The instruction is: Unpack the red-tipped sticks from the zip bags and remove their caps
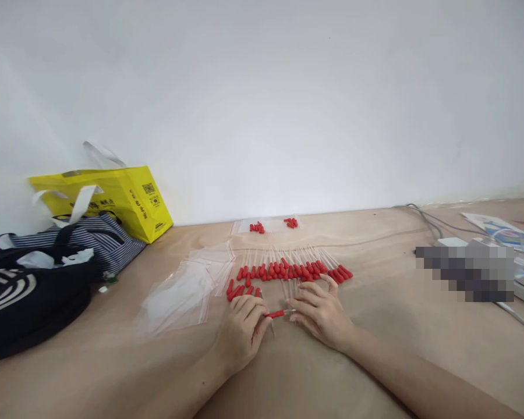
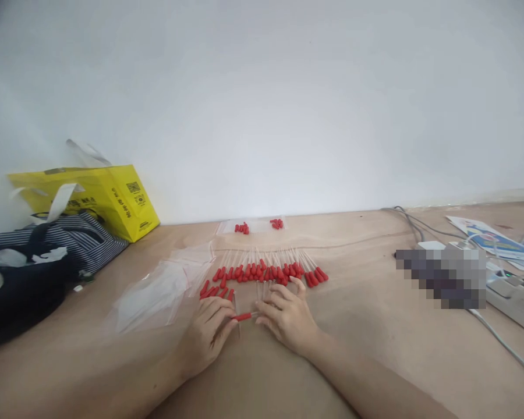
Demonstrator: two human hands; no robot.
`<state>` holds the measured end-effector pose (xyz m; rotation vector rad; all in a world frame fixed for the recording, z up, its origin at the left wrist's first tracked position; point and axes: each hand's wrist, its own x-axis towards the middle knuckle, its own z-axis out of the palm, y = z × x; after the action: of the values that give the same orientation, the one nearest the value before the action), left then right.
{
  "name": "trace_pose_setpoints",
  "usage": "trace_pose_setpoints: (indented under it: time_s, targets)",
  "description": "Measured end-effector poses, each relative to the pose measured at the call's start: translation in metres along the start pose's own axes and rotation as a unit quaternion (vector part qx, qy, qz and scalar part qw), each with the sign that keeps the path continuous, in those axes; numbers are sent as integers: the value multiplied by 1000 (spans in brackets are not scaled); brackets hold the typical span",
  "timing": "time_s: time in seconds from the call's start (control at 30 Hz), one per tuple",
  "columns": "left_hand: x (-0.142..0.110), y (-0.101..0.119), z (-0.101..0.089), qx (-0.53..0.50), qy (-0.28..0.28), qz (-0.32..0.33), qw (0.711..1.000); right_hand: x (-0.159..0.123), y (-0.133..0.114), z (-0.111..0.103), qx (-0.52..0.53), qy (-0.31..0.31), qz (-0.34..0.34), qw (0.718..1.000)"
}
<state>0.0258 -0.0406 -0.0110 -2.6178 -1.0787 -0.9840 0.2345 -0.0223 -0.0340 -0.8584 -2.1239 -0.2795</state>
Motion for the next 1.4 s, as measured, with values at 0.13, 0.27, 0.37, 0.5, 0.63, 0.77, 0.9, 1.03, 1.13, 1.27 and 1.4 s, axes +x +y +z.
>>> trace_pose_setpoints:
  time_s: [0.13, 0.27, 0.37, 0.5, 0.63, 0.77, 0.9, 1.03, 1.13, 1.27, 1.4]
  targets:
    - [1, -2, 5, -5, 6, 1, 1000, 0, -1, 3, 19, 1, -13, 1000]
    - [3, -3, 13, -4, -2, 33, 999, 2, -5, 2, 11, -1, -29, 1000]
    - [5, -4, 19, -16, 7, 48, 999, 3, -8, 3, -3, -1, -37, 999]
    - [6, -3, 20, -23, 15, 51, 998, 3, -9, 2, -18, 3, -45, 999]
    - [4, 0, 17, -7, 9, 65, 998, 3, -11, -3, -21, 12, -59, 998]
    - [1, 1, 17, -3, 13, 73, 997, 3, -13, -7, -20, 18, -68, 997]
    - [1, 0, 16, 2, 14, 89, 996, 4, -13, -10, -17, 22, -67, 997]
    - [2, 2, 15, 4, 15, 96, 995, 2, -13, -9, -13, 18, -64, 998]
    - [2, 3, 16, 0, 25, 97, 995, 1, -13, -8, -8, 12, -58, 998]
    - [-1, -2, 16, -8, 35, 98, 995, -2, -10, -8, 3, 20, -55, 998]
    - [-4, -10, 8, 3, 52, 62, 997, -7, -1, -9, 1, 30, -3, 1000]
